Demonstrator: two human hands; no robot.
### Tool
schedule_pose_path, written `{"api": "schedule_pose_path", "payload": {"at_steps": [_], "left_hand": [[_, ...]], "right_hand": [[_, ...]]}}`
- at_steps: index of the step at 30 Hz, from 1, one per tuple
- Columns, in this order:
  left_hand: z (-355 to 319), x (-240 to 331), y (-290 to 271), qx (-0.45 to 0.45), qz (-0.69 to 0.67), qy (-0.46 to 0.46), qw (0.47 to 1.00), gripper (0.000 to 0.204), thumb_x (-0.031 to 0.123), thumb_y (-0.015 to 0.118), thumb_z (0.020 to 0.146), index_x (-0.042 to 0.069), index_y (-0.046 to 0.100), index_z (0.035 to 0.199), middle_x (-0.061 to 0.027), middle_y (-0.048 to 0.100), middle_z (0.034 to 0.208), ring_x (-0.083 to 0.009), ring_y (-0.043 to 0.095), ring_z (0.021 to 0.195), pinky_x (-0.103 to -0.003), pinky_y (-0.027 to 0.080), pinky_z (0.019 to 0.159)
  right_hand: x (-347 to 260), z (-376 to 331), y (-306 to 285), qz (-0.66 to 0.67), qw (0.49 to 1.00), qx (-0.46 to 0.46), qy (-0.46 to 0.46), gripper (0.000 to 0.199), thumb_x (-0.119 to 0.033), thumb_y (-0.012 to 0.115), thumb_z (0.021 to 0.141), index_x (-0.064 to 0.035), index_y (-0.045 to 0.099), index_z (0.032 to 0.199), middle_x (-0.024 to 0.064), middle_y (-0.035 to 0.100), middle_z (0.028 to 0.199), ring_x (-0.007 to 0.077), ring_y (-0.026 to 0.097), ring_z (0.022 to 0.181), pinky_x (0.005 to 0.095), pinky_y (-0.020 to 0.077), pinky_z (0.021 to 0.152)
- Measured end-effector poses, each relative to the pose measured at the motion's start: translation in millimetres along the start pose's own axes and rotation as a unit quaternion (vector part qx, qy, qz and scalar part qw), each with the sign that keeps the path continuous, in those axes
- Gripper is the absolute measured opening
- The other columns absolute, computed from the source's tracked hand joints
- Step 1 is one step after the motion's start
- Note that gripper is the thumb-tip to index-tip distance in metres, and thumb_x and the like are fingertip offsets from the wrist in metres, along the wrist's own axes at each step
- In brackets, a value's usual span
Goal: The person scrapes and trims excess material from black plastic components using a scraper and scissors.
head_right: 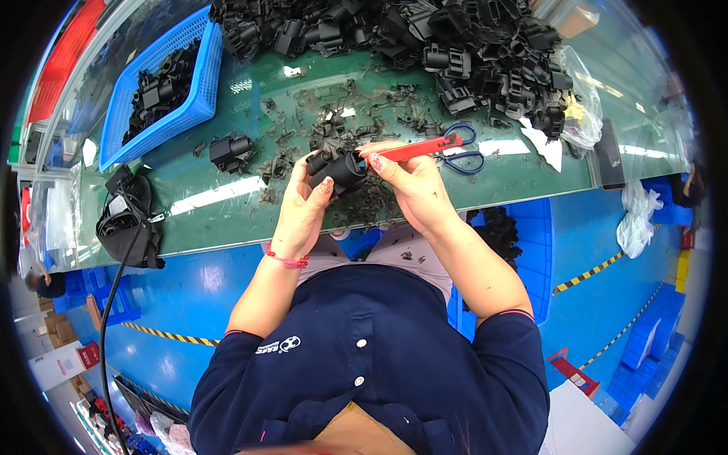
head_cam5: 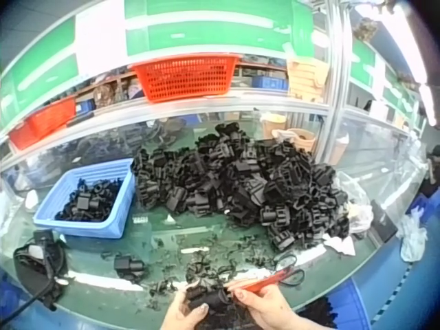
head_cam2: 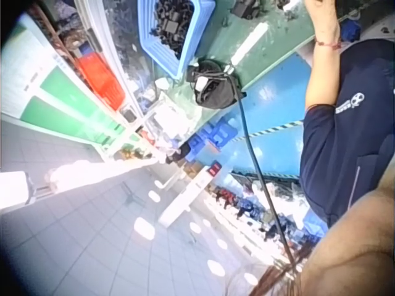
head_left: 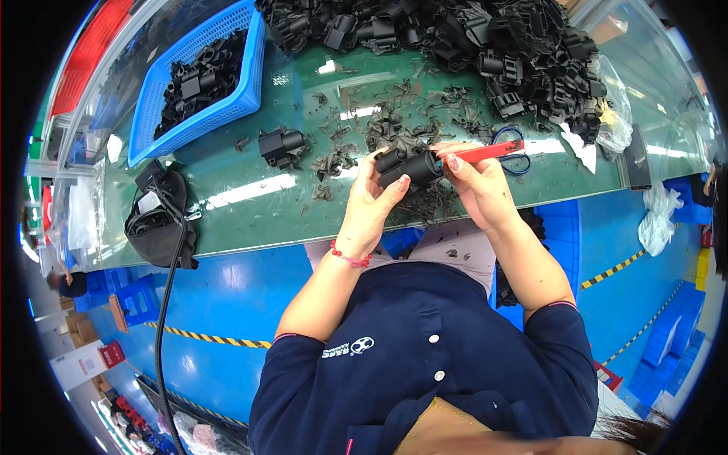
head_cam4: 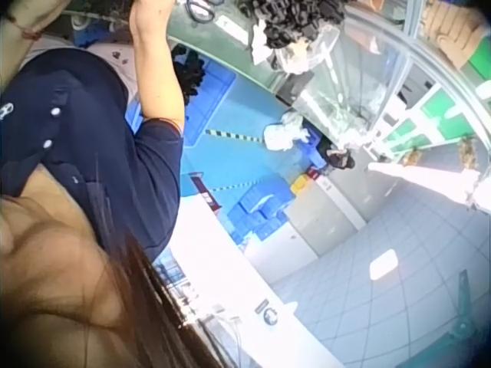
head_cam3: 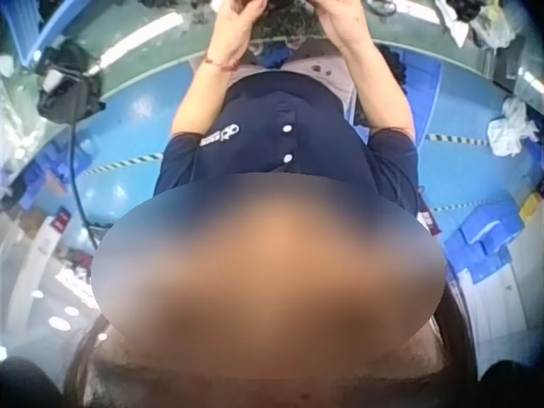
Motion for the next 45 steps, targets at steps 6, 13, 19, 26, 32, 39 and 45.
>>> {"api": "schedule_pose_path", "payload": {"at_steps": [6, 13, 19, 26, 32, 39, 45], "left_hand": [[-1.6, -0.7, 1.5, 0.015, -0.006, 0.006, 1.0, 0.052, 0.003, 0.071, 0.075, 0.008, 0.038, 0.116, -0.0085, 0.051, 0.114, -0.0153, 0.051, 0.106, -0.028, 0.044, 0.088], [-5.1, 5.1, 8.9, 0.007, 0.08, 0.011, 0.997, 0.058, 0.001, 0.072, 0.074, 0.011, 0.033, 0.117, -0.0107, 0.059, 0.102, -0.015, 0.059, 0.091, -0.025, 0.05, 0.076], [-5.0, 2.5, 9.0, 0.001, 0.08, 0.011, 0.997, 0.059, 0.001, 0.072, 0.073, 0.011, 0.033, 0.117, -0.0111, 0.058, 0.102, -0.0149, 0.059, 0.091, -0.024, 0.05, 0.075], [-4.1, 0.6, 7.4, 0.003, 0.117, 0.041, 0.992, 0.058, 0.004, 0.074, 0.072, 0.01, 0.035, 0.116, -0.0091, 0.058, 0.096, -0.0138, 0.059, 0.088, -0.024, 0.049, 0.074], [-6.7, 6.9, 6.2, 0.027, 0.342, 0.116, 0.932, 0.055, 0.015, 0.075, 0.072, 0.008, 0.038, 0.112, -0.0065, 0.054, 0.091, -0.0088, 0.053, 0.075, -0.021, 0.045, 0.064], [-8.5, 3.1, 6.1, 0.016, 0.208, 0.029, 0.978, 0.05, 0.014, 0.074, 0.073, 0.007, 0.037, 0.106, -0.0043, 0.048, 0.087, -0.008, 0.051, 0.074, -0.02, 0.045, 0.062], [-16.8, 14.0, -3.5, 0.011, 0.163, 0.017, 0.986, 0.049, 0.01, 0.073, 0.074, 0.008, 0.037, 0.108, -0.0074, 0.049, 0.097, -0.0125, 0.052, 0.087, -0.026, 0.047, 0.075]], "right_hand": [[-10.9, 8.8, -5.0, 0.014, 0.999, 0.033, -0.001, 0.017, -0.012, 0.062, 0.084, -0.0014, 0.065, 0.096, 0.0113, 0.058, 0.111, 0.0172, 0.052, 0.103, 0.0309, 0.039, 0.09], [-16.3, 7.2, 13.4, -0.201, 0.978, -0.031, -0.053, 0.018, -0.014, 0.063, 0.082, -0.0019, 0.066, 0.095, 0.0129, 0.054, 0.114, 0.0188, 0.05, 0.104, 0.0332, 0.0382, 0.089], [-7.3, 7.7, 11.5, -0.18, 0.983, -0.041, -0.026, 0.018, -0.013, 0.065, 0.081, -0.0018, 0.067, 0.094, 0.0111, 0.056, 0.113, 0.0175, 0.052, 0.101, 0.0315, 0.0403, 0.085], [-1.2, 7.3, 14.0, -0.196, 0.978, -0.057, -0.035, 0.017, -0.013, 0.063, 0.081, -0.0025, 0.067, 0.094, 0.0086, 0.062, 0.103, 0.0209, 0.054, 0.103, 0.0336, 0.0407, 0.089], [-14.0, -1.0, 26.9, -0.514, 0.809, -0.071, -0.275, 0.014, -0.012, 0.066, 0.078, -0.013, 0.067, 0.091, 0.0054, 0.067, 0.09, 0.0177, 0.064, 0.088, 0.0547, 0.0253, 0.099], [-21.7, -6.7, 30.4, -0.586, 0.72, -0.092, -0.36, 0.017, 0.001, 0.062, 0.076, -0.0077, 0.064, 0.09, 0.0066, 0.067, 0.088, 0.0187, 0.066, 0.081, 0.0499, 0.0224, 0.105], [-66.3, 9.9, -7.9, -0.547, 0.72, 0.048, -0.423, 0.019, 0.004, 0.057, 0.078, -0.0039, 0.062, 0.095, 0.0071, 0.067, 0.088, 0.0184, 0.065, 0.083, 0.0409, 0.0249, 0.104]]}}
Point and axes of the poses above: each hand's wrist, its own z-axis towards the middle knuckle, its own y-axis out of the palm, x = y × z, the point moved 5 cm from there along z, towards the middle knuckle
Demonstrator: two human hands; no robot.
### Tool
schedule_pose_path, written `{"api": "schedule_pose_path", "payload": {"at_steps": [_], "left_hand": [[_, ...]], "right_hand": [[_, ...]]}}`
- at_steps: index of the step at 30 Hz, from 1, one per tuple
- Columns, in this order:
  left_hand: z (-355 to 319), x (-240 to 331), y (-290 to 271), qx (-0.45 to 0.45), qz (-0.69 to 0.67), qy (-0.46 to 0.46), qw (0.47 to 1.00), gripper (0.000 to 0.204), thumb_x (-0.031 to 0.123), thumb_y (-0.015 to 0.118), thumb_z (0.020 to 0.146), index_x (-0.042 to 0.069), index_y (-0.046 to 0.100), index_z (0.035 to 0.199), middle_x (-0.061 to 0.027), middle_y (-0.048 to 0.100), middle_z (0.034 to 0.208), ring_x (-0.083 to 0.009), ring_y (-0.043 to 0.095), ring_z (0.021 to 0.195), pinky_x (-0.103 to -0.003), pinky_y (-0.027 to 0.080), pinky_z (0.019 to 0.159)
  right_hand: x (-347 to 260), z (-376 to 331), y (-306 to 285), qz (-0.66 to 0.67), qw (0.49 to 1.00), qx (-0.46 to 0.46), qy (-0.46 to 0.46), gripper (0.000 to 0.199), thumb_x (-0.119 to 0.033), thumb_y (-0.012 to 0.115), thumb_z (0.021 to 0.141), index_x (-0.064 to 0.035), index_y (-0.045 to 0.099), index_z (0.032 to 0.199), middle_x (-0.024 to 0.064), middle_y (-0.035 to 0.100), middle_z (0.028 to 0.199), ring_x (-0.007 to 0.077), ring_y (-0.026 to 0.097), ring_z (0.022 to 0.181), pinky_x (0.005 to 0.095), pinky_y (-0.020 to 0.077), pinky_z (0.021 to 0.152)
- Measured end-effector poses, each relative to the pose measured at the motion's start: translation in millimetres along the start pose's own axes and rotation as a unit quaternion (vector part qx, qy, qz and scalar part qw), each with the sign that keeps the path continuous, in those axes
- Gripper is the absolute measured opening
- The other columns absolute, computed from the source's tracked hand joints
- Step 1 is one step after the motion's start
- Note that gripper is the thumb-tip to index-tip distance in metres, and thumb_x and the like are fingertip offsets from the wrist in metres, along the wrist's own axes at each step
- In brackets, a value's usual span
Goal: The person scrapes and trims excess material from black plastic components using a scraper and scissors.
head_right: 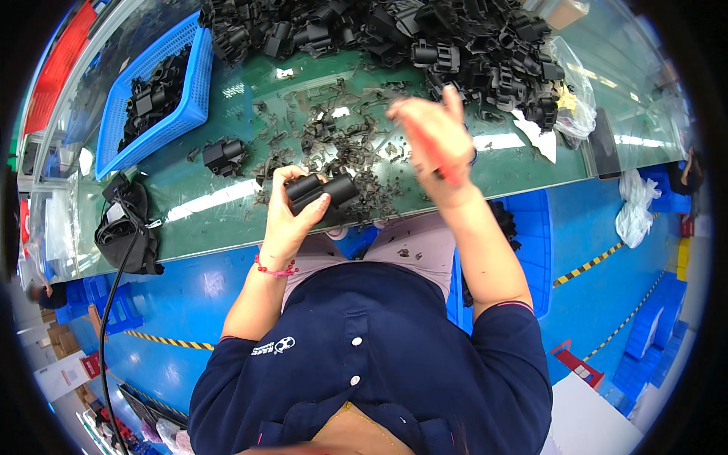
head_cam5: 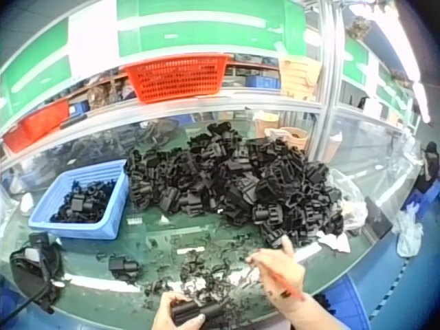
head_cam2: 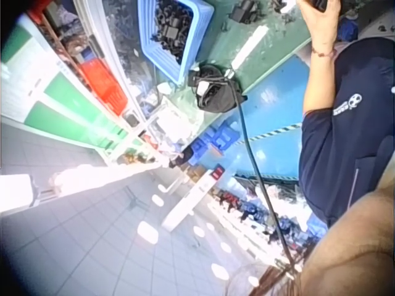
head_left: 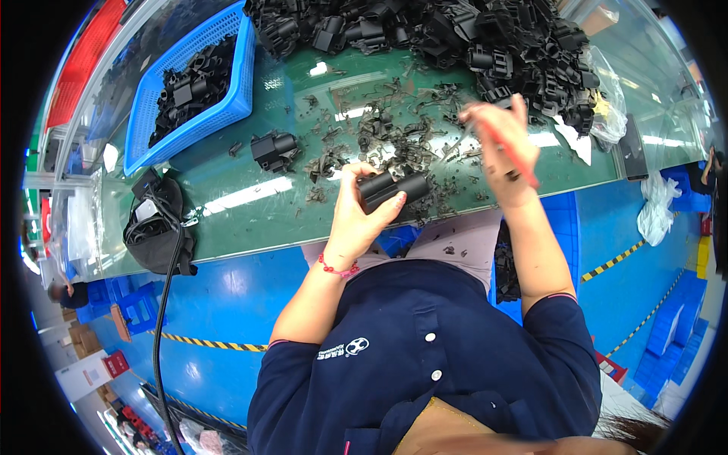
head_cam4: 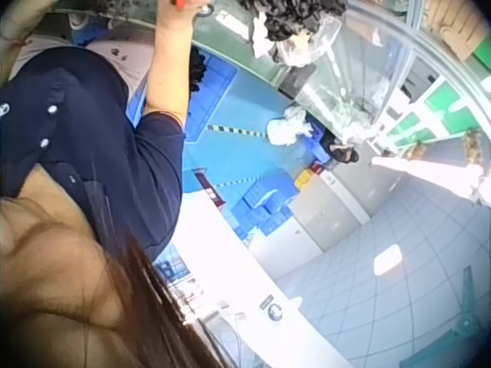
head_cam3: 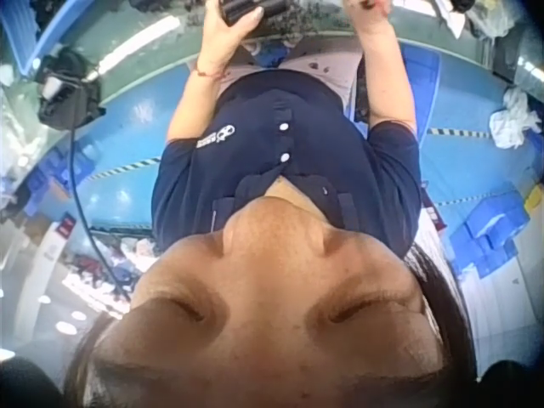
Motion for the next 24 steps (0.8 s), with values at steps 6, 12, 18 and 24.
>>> {"api": "schedule_pose_path", "payload": {"at_steps": [6, 12, 18, 24], "left_hand": [[-2.9, 2.1, -20.1, 0.026, -0.083, 0.053, 0.995, 0.053, 0.002, 0.072, 0.074, 0.006, 0.045, 0.119, -0.0081, 0.052, 0.109, -0.0154, 0.051, 0.101, -0.029, 0.045, 0.086], [-3.2, -0.8, -27.1, 0.055, -0.27, 0.028, 0.961, 0.034, 0.005, 0.067, 0.08, 0.004, 0.05, 0.109, -0.0075, 0.056, 0.106, -0.0171, 0.059, 0.093, -0.032, 0.049, 0.082], [-5.2, -0.3, -33.9, 0.063, -0.299, -0.022, 0.952, 0.04, 0.017, 0.06, 0.087, 0.009, 0.043, 0.122, -0.0075, 0.056, 0.109, -0.0199, 0.06, 0.095, -0.035, 0.052, 0.076], [-4.5, -6.1, -17.7, -0.039, -0.333, -0.023, 0.942, 0.036, 0.025, 0.046, 0.095, 0.013, 0.039, 0.127, -0.0088, 0.051, 0.117, -0.0186, 0.058, 0.096, -0.031, 0.054, 0.07]], "right_hand": [[33.7, 15.6, -56.3, 0.044, 0.97, 0.163, 0.178, 0.015, -0.004, 0.052, 0.09, -0.0002, 0.063, 0.098, 0.0084, 0.067, 0.089, 0.0155, 0.063, 0.083, 0.0374, 0.0331, 0.1], [48.8, 10.2, -92.9, 0.158, 0.908, 0.333, 0.197, 0.015, -0.002, 0.054, 0.088, 0.0081, 0.06, 0.097, 0.0159, 0.064, 0.092, 0.0214, 0.064, 0.081, 0.031, 0.0487, 0.083], [56.2, 11.4, -117.8, 0.219, 0.906, 0.335, 0.138, 0.016, -0.005, 0.055, 0.089, 0.0068, 0.061, 0.098, 0.0165, 0.064, 0.093, 0.0222, 0.062, 0.085, 0.0338, 0.0493, 0.086], [20.8, 10.7, -13.5, 0.315, 0.913, -0.04, 0.256, 0.015, -0.007, 0.056, 0.087, -0.0025, 0.065, 0.098, 0.0147, 0.06, 0.111, 0.0238, 0.058, 0.102, 0.035, 0.0443, 0.09]]}}
Point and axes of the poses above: each hand's wrist, its own z-axis towards the middle knuckle, its own y-axis out of the palm, x = y × z, the point moved 5 cm from there along z, towards the middle knuckle
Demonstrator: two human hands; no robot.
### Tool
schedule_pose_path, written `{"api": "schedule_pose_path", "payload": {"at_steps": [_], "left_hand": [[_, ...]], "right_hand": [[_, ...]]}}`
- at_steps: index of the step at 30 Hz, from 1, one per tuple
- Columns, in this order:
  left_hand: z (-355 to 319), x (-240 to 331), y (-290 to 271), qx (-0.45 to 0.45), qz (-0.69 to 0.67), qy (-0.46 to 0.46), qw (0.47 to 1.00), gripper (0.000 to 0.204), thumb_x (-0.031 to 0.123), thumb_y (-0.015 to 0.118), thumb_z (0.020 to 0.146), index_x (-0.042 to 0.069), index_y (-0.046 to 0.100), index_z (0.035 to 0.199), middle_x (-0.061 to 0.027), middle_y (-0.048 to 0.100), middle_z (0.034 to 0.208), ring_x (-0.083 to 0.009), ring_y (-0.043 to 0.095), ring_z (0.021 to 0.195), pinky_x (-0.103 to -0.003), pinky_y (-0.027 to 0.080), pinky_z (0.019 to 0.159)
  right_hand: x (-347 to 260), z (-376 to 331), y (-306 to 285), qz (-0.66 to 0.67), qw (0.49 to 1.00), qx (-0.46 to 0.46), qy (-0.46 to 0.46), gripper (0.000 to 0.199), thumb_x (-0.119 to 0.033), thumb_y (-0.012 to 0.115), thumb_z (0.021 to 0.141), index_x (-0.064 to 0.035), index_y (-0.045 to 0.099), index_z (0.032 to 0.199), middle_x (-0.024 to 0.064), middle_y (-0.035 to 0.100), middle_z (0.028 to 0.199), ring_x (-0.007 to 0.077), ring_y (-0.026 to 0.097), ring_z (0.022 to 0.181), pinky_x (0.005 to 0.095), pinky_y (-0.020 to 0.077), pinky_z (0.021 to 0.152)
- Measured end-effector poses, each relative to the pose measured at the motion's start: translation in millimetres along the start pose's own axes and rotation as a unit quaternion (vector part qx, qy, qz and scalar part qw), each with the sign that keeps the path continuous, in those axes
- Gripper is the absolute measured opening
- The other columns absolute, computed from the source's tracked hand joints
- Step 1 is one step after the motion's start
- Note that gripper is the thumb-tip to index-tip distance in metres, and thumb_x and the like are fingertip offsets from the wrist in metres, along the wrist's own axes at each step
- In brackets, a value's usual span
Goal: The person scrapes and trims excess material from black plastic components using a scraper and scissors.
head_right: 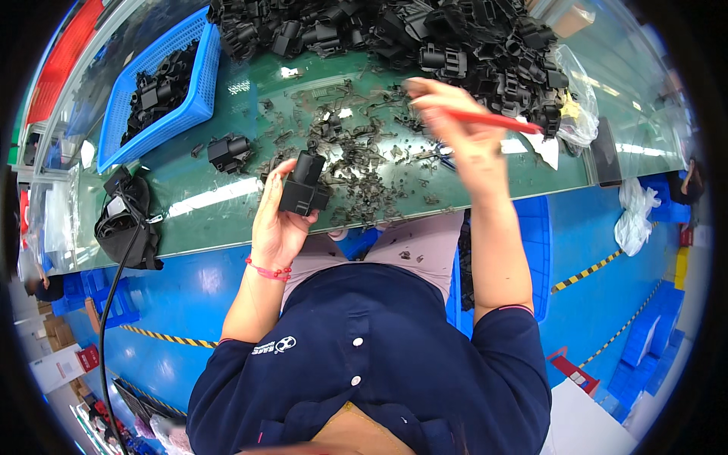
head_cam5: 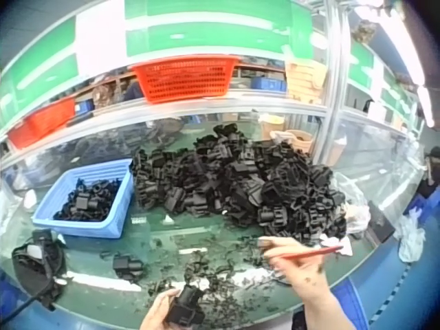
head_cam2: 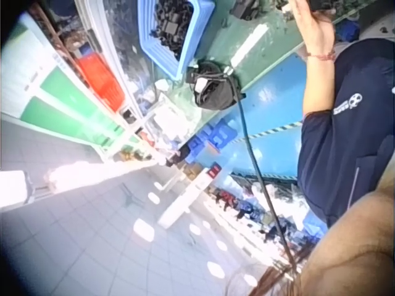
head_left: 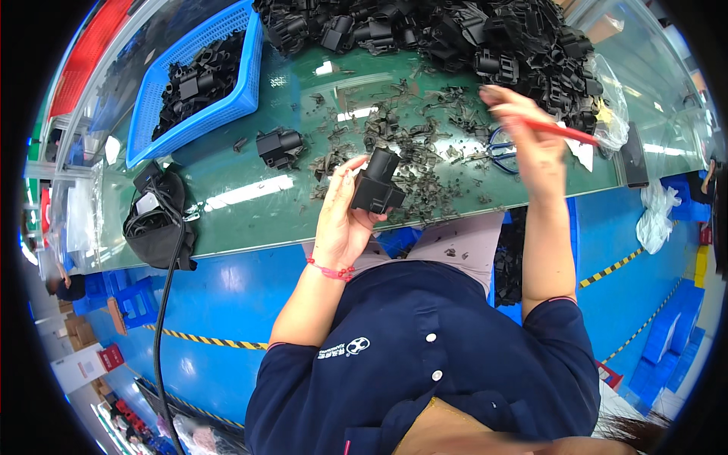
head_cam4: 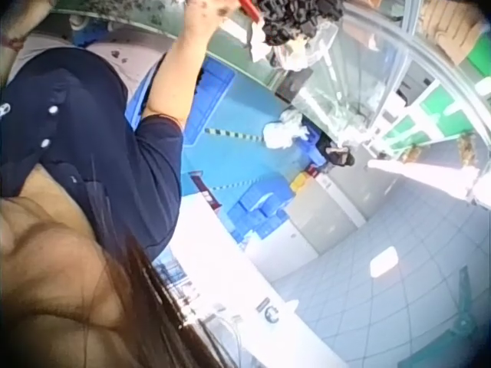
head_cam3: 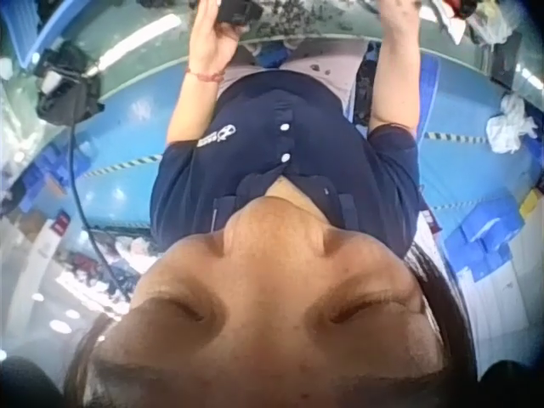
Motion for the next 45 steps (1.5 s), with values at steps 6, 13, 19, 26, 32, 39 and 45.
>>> {"api": "schedule_pose_path", "payload": {"at_steps": [6, 13, 19, 26, 32, 39, 45], "left_hand": [[-4.2, -17.8, 14.2, -0.109, -0.12, -0.087, 0.983, 0.06, 0.041, 0.061, 0.083, 0.008, 0.039, 0.128, -0.009, 0.05, 0.114, -0.0173, 0.055, 0.089, -0.026, 0.052, 0.071], [-8.1, -22.6, 13.7, -0.037, -0.049, -0.138, 0.989, 0.065, 0.032, 0.072, 0.076, 0.006, 0.041, 0.127, -0.004, 0.054, 0.087, -0.0147, 0.047, 0.065, -0.026, 0.04, 0.054], [-6.3, -23.3, 8.6, -0.048, 0.012, -0.132, 0.99, 0.061, 0.04, 0.066, 0.08, 0.006, 0.042, 0.125, -0.0031, 0.051, 0.086, -0.0142, 0.044, 0.062, -0.026, 0.039, 0.054], [-5.1, -23.4, 11.0, -0.045, 0.044, -0.135, 0.989, 0.058, 0.04, 0.061, 0.082, 0.006, 0.042, 0.125, -0.0037, 0.051, 0.09, -0.0133, 0.044, 0.062, -0.026, 0.04, 0.054], [-5.4, -30.3, 9.0, -0.048, 0.057, -0.158, 0.985, 0.055, 0.047, 0.055, 0.084, 0.006, 0.046, 0.119, -0.0106, 0.056, 0.096, -0.0149, 0.046, 0.062, -0.028, 0.041, 0.056], [-0.9, -20.2, 25.4, -0.024, 0.078, -0.14, 0.987, 0.042, 0.028, 0.058, 0.084, 0.01, 0.042, 0.118, -0.0051, 0.053, 0.092, -0.0155, 0.054, 0.073, -0.027, 0.044, 0.06], [8.6, -22.0, 8.7, 0.022, 0.06, -0.107, 0.992, 0.046, 0.025, 0.059, 0.081, 0.011, 0.039, 0.12, -0.0069, 0.05, 0.097, -0.0191, 0.052, 0.081, -0.028, 0.042, 0.065]], "right_hand": [[5.5, -11.8, 46.9, -0.052, 0.994, -0.098, -0.025, 0.014, -0.006, 0.062, 0.08, -0.0033, 0.066, 0.093, 0.0117, 0.062, 0.108, 0.022, 0.058, 0.1, 0.0347, 0.045, 0.085], [9.4, -25.0, 67.2, 0.117, 0.973, -0.189, 0.067, 0.017, -0.007, 0.058, 0.085, -0.001, 0.064, 0.099, 0.0178, 0.059, 0.112, 0.0261, 0.055, 0.108, 0.0382, 0.0419, 0.093], [10.2, -26.2, 65.4, 0.103, 0.972, -0.193, 0.085, 0.015, -0.006, 0.057, 0.084, -0.0008, 0.064, 0.097, 0.0162, 0.062, 0.106, 0.0257, 0.057, 0.104, 0.0382, 0.0433, 0.091], [9.3, -26.4, 65.1, 0.062, 0.973, -0.212, 0.07, 0.013, -0.003, 0.061, 0.08, -0.0009, 0.064, 0.093, 0.014, 0.065, 0.097, 0.024, 0.061, 0.093, 0.0361, 0.0458, 0.086], [-14.8, -24.5, 69.8, -0.201, 0.92, -0.25, -0.228, 0.013, -0.004, 0.066, 0.075, -0.0049, 0.063, 0.087, 0.0078, 0.067, 0.088, 0.0207, 0.065, 0.079, 0.0296, 0.0446, 0.064], [-11.2, -29.4, 65.5, -0.094, 0.979, -0.108, -0.146, 0.009, -0.002, 0.061, 0.08, 0.0004, 0.062, 0.089, 0.013, 0.065, 0.089, 0.0243, 0.064, 0.082, 0.0338, 0.0496, 0.075], [-16.2, -21.1, 46.1, 0.212, 0.977, 0.02, -0.03, 0.013, -0.006, 0.051, 0.09, -0.0005, 0.062, 0.095, 0.0166, 0.064, 0.091, 0.0211, 0.063, 0.084, 0.0321, 0.0521, 0.075]]}}
Point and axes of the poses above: each hand's wrist, its own z-axis towards the middle knuckle, its own y-axis out of the palm, x = y × z, the point moved 5 cm from there along z, towards the middle knuckle
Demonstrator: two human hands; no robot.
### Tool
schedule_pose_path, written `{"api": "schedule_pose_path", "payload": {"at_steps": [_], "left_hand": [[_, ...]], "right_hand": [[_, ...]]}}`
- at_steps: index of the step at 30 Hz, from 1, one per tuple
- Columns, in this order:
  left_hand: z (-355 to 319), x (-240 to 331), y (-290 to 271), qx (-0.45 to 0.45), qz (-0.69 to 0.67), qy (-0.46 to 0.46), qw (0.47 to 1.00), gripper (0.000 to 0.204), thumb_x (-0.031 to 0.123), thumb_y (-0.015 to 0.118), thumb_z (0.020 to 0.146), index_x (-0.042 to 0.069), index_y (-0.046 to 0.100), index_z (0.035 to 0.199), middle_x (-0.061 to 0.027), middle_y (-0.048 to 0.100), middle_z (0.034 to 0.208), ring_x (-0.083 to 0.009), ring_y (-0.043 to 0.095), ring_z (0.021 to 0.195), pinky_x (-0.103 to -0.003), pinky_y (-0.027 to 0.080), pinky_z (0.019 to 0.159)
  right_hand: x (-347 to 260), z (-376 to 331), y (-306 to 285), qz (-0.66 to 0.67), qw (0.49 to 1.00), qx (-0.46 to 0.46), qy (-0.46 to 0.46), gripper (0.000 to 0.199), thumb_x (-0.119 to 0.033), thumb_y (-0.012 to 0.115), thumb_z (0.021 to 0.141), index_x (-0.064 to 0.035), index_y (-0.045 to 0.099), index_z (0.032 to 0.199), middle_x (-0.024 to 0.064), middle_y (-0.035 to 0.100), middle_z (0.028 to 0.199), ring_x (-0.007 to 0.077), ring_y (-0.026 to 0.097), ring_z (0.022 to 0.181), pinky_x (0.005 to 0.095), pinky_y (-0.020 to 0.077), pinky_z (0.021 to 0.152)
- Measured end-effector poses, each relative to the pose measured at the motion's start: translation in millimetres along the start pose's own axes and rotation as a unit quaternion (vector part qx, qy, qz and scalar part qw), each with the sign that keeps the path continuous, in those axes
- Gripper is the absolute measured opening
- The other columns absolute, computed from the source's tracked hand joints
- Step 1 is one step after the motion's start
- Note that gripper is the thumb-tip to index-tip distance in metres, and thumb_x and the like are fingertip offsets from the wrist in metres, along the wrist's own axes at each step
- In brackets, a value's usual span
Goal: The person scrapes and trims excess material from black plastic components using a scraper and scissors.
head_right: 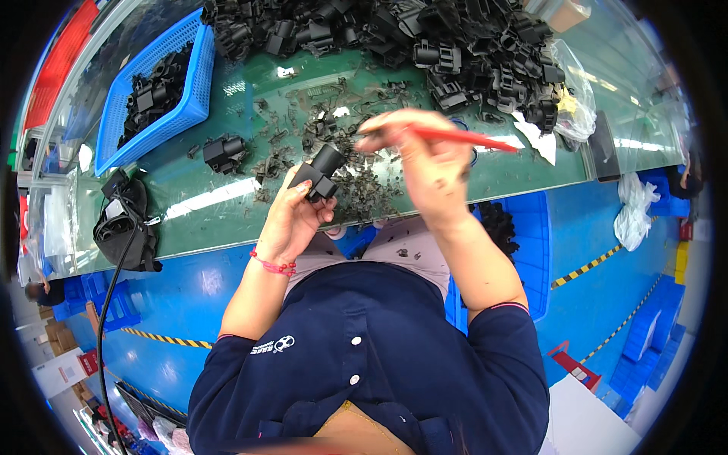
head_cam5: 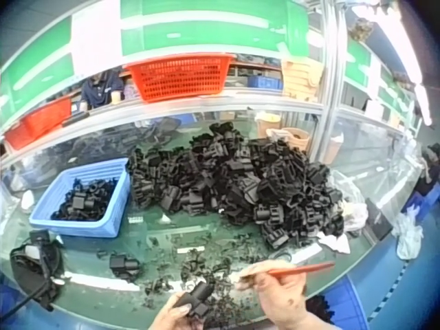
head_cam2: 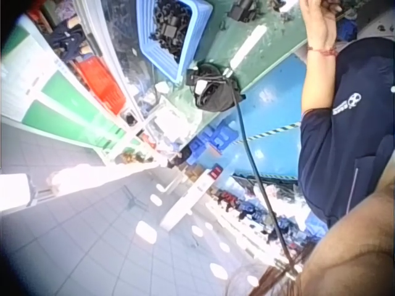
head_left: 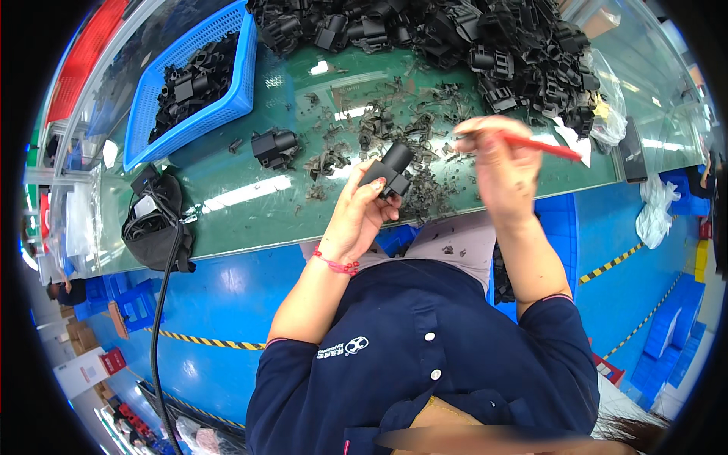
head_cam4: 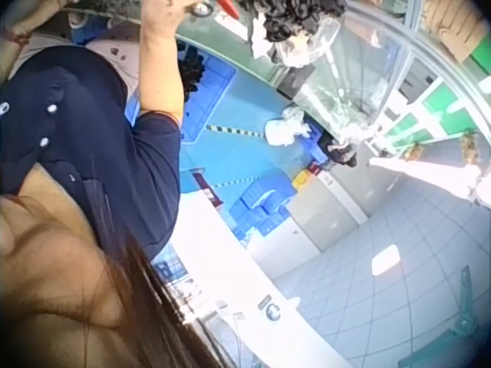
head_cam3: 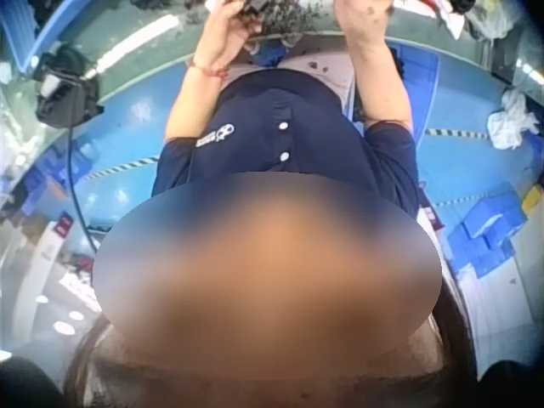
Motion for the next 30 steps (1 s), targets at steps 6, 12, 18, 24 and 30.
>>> {"api": "schedule_pose_path", "payload": {"at_steps": [6, 12, 18, 24, 30], "left_hand": [[-6.7, 0.0, -2.7, -0.053, -0.08, 0.031, 0.995, 0.059, 0.011, 0.062, 0.075, 0.012, 0.036, 0.129, -0.011, 0.049, 0.118, -0.0215, 0.053, 0.09, -0.029, 0.042, 0.067], [-8.3, 0.2, -1.3, -0.079, -0.035, 0.043, 0.995, 0.064, 0.005, 0.061, 0.073, 0.015, 0.036, 0.131, -0.013, 0.043, 0.131, -0.0234, 0.053, 0.103, -0.031, 0.045, 0.074], [-10.8, 0.4, 1.5, -0.062, -0.016, 0.044, 0.997, 0.066, 0.008, 0.06, 0.078, 0.013, 0.031, 0.137, -0.012, 0.045, 0.129, -0.0228, 0.054, 0.103, -0.033, 0.048, 0.075], [-7.6, -2.6, 9.2, -0.125, 0.042, 0.047, 0.99, 0.079, 0.004, 0.065, 0.076, 0.012, 0.022, 0.141, -0.0106, 0.046, 0.12, -0.0208, 0.058, 0.089, -0.028, 0.049, 0.072], [-6.0, 7.4, 10.1, 0.003, 0.293, 0.189, 0.937, 0.075, 0.0, 0.075, 0.068, 0.01, 0.037, 0.132, -0.0086, 0.046, 0.118, -0.0156, 0.05, 0.104, -0.03, 0.046, 0.087]], "right_hand": [[-3.4, 19.3, -41.5, 0.219, 0.974, 0.036, 0.041, 0.019, -0.013, 0.054, 0.09, 0.0009, 0.058, 0.102, 0.0164, 0.062, 0.1, 0.0227, 0.061, 0.09, 0.0334, 0.0481, 0.086], [11.2, 5.0, -16.0, -0.493, 0.854, -0.129, -0.1, 0.012, -0.006, 0.06, 0.082, -0.0034, 0.065, 0.092, 0.0116, 0.065, 0.102, 0.0208, 0.058, 0.101, 0.0341, 0.0427, 0.088], [14.5, -5.0, 3.7, -0.204, 0.956, -0.209, 0.001, 0.013, -0.003, 0.061, 0.08, -0.0028, 0.066, 0.093, 0.0127, 0.063, 0.105, 0.0244, 0.057, 0.101, 0.0365, 0.0443, 0.087], [23.7, -11.7, 11.8, -0.211, 0.955, -0.207, 0.016, 0.015, -0.005, 0.063, 0.08, -0.0033, 0.066, 0.094, 0.0133, 0.061, 0.107, 0.0239, 0.057, 0.099, 0.0351, 0.0446, 0.085], [32.0, -21.6, 8.9, -0.207, 0.962, -0.164, 0.064, 0.015, -0.007, 0.063, 0.08, -0.0051, 0.066, 0.094, 0.0116, 0.06, 0.105, 0.022, 0.056, 0.099, 0.0338, 0.0438, 0.085]]}}
Point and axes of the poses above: each hand's wrist, its own z-axis towards the middle knuckle, its own y-axis out of the palm, x = y × z, the point moved 5 cm from there along z, towards the middle knuckle
